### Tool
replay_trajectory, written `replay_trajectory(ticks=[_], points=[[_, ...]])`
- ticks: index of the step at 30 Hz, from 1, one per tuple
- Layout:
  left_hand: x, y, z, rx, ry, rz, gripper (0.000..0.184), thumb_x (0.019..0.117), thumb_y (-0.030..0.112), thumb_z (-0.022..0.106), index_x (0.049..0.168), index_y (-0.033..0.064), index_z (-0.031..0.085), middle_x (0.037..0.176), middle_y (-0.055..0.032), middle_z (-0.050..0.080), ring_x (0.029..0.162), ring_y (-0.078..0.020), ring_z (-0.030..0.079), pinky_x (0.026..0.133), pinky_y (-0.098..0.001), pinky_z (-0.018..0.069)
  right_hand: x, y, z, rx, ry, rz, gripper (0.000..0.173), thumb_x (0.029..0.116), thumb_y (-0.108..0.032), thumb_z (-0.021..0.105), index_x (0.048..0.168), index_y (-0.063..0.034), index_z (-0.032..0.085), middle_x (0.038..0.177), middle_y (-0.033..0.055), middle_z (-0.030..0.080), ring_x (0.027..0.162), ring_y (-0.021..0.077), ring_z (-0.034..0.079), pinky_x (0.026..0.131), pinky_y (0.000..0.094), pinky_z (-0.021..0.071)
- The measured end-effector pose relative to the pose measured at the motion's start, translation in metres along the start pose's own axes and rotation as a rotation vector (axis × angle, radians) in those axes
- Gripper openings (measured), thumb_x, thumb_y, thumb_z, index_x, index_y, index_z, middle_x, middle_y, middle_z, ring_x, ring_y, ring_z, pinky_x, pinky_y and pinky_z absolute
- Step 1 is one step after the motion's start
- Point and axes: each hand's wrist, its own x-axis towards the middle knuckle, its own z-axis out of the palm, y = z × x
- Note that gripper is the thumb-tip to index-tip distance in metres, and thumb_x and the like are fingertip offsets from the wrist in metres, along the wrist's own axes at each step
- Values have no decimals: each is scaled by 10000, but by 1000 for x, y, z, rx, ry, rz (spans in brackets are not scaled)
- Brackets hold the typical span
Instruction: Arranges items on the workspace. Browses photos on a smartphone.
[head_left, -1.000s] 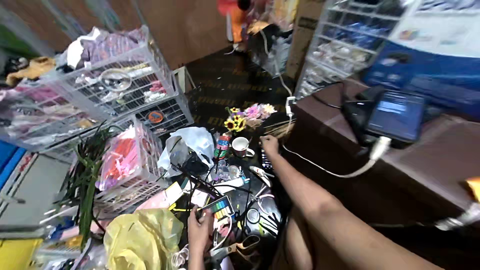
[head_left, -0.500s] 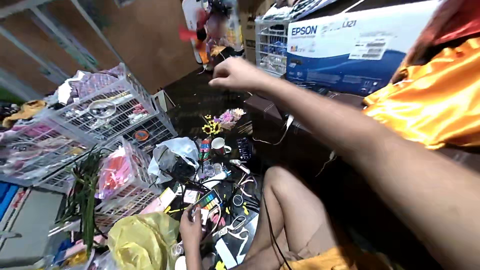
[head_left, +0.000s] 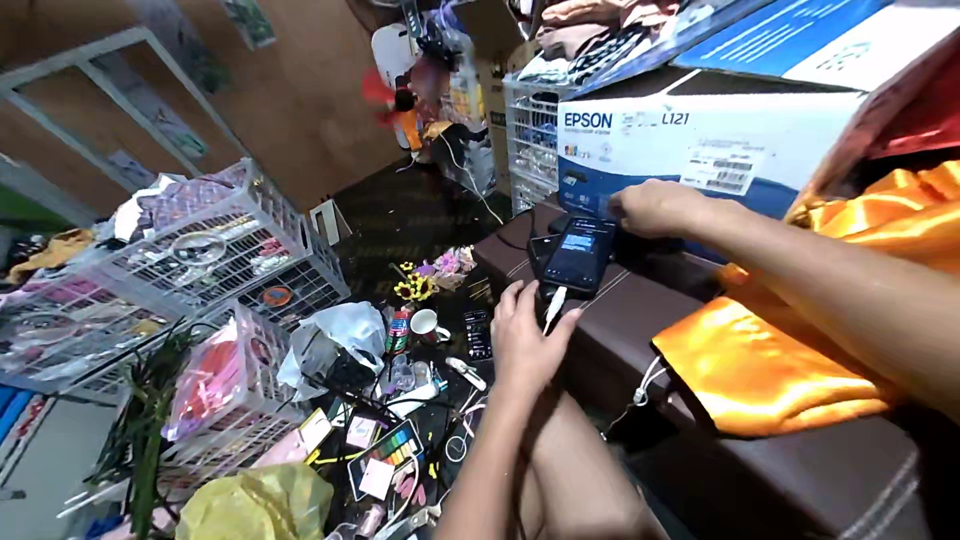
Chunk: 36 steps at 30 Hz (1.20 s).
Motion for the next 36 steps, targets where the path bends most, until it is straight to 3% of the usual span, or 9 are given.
replay_trajectory(ticks=[6, 10, 13, 18, 21, 24, 30, 33, 36], points=[[60, 42, 49, 402, -100, -108, 993, 882, 625, 692, 1617, 108, 271, 1582, -207, 396, 1498, -366, 319, 1220, -593, 181, 9, 7, -2, 6, 14, -41, 251, 1063, -195, 517, 1087, -10, 684, 1019, 272, 679, 1018, 498, 653, 788, 692, 495], [68, 54, 61, 454, -56, -186, 935, 889, 487, 726, 1615, 107, 275, 1438, -206, 533, 1380, -355, 461, 1177, -594, 242, 2, 8, -4, 41, 69, -114, 310, 1090, -260, 477, 1144, -44, 693, 1012, 238, 690, 999, 461, 668, 779, 662, 504], [62, 51, 64, 363, 17, -204, 917, 893, 447, 732, 1619, 124, 275, 1451, -209, 516, 1381, -366, 453, 1183, -592, 237, -7, 10, -8, 109, 181, -194, 308, 1090, -274, 485, 1116, -62, 707, 934, 209, 697, 922, 441, 679, 736, 641, 505], [39, 46, 57, 126, 474, -141, 974, 822, 436, 793, 1587, 55, 326, 1436, -228, 521, 1339, -401, 473, 1133, -611, 295, -28, 7, -13, 482, 319, -327, 502, 1094, -440, 434, 910, -56, 699, 761, 113, 649, 699, 284, 639, 628, 534, 486], [21, 54, 40, -68, 700, -177, 1068, 787, 409, 841, 1613, 71, 255, 1512, -224, 444, 1371, -364, 448, 1137, -561, 335, -57, -21, 1, 932, 65, -382, 589, 1100, -496, 327, 1130, -38, 696, 892, 77, 714, 774, 183, 702, 708, 409, 601], [2, 58, 35, -200, 865, -171, 1109, 753, 293, 877, 1620, 86, 218, 1505, -232, 414, 1291, -315, 504, 1036, -464, 466, -81, -50, 37, 1244, -342, -523, 557, 1091, -516, 282, 1437, -132, 490, 1121, 26, 679, 991, 120, 685, 855, 319, 592], [-38, 48, 24, -396, 837, -49, 1230, 723, 225, 907, 1645, 96, 102, 1586, -203, 342, 1405, -227, 423, 1123, -374, 413, -95, -81, 46, 1526, -588, -498, 401, 1107, -435, 286, 1353, -212, 509, 1106, -10, 704, 982, 111, 704, 829, 296, 608], [-57, 30, 11, -663, 758, 64, 1068, 792, 82, 815, 1619, 18, 142, 1530, -172, 433, 1370, -179, 483, 1143, -335, 425, -94, -85, 50, 1520, -634, -501, 417, 1110, -438, 266, 1412, -224, 458, 1202, 23, 673, 1029, 177, 704, 764, 366, 636], [-74, 14, 9, -917, 617, 133, 833, 856, -84, 667, 1567, -91, 234, 1540, -233, 424, 1375, -202, 506, 1146, -332, 436, -97, -85, 60, 1560, -708, -517, 386, 1117, -419, 259, 1346, -211, 490, 1203, 37, 689, 969, 175, 730, 658, 328, 641]])
